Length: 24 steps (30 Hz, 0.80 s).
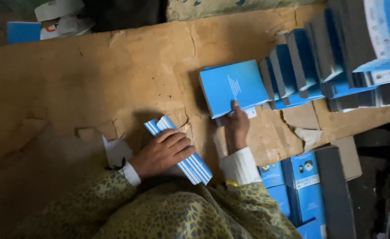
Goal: The person holds a stack of blue books and flips through the pages of the top book. They then place the stack onto a pile on a table and pick up another stack from a cardboard box. The person repeats the process of flipping through pages and stacking the books on the table.
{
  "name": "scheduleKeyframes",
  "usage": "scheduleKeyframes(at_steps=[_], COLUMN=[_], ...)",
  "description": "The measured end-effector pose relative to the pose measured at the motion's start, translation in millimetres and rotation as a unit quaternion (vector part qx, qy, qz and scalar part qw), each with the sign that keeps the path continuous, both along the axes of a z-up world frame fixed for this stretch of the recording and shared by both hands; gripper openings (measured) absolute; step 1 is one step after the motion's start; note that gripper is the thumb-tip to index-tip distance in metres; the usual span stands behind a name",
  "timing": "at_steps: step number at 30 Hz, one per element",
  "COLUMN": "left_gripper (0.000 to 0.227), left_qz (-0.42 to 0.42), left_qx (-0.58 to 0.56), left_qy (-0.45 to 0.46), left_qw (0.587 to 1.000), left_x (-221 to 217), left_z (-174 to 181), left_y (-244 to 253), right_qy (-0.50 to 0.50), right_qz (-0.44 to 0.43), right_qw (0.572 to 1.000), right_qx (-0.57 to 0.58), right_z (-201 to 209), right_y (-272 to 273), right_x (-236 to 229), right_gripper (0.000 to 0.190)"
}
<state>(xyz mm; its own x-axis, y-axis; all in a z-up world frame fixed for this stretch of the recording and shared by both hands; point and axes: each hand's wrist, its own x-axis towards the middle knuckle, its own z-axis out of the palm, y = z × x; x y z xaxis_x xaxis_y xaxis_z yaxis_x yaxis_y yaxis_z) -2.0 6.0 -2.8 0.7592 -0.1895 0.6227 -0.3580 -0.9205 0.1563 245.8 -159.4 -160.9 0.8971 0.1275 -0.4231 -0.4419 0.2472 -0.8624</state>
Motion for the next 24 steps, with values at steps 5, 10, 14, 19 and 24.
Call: scheduleKeyframes(at_steps=[5, 10, 14, 19, 24], left_gripper=[0.006, 0.011, 0.014, 0.015, 0.025], left_qz=[0.004, 0.002, 0.033, 0.056, 0.115], left_qx=[-0.001, -0.032, -0.038, -0.009, 0.008], left_qy=[-0.003, -0.026, -0.063, -0.096, -0.089], left_qw=[1.000, 0.999, 0.997, 0.994, 0.989], left_x=[1, 1, 1, -1, -8], left_z=[7, -5, -3, -6, -11], left_y=[1, -2, -9, -10, -15], right_qy=[-0.056, -0.112, -0.125, -0.165, -0.181], right_qz=[0.186, 0.281, 0.405, 0.431, 0.450], right_qw=[0.957, 0.934, 0.901, 0.883, 0.871], right_qx=[-0.214, -0.191, -0.093, -0.079, -0.081], right_z=[120, 182, 177, 179, 192], right_y=[-22, -33, -34, -30, -25], right_x=[-41, -99, -126, -127, -128], right_gripper=[0.039, 0.024, 0.028, 0.033, 0.028])
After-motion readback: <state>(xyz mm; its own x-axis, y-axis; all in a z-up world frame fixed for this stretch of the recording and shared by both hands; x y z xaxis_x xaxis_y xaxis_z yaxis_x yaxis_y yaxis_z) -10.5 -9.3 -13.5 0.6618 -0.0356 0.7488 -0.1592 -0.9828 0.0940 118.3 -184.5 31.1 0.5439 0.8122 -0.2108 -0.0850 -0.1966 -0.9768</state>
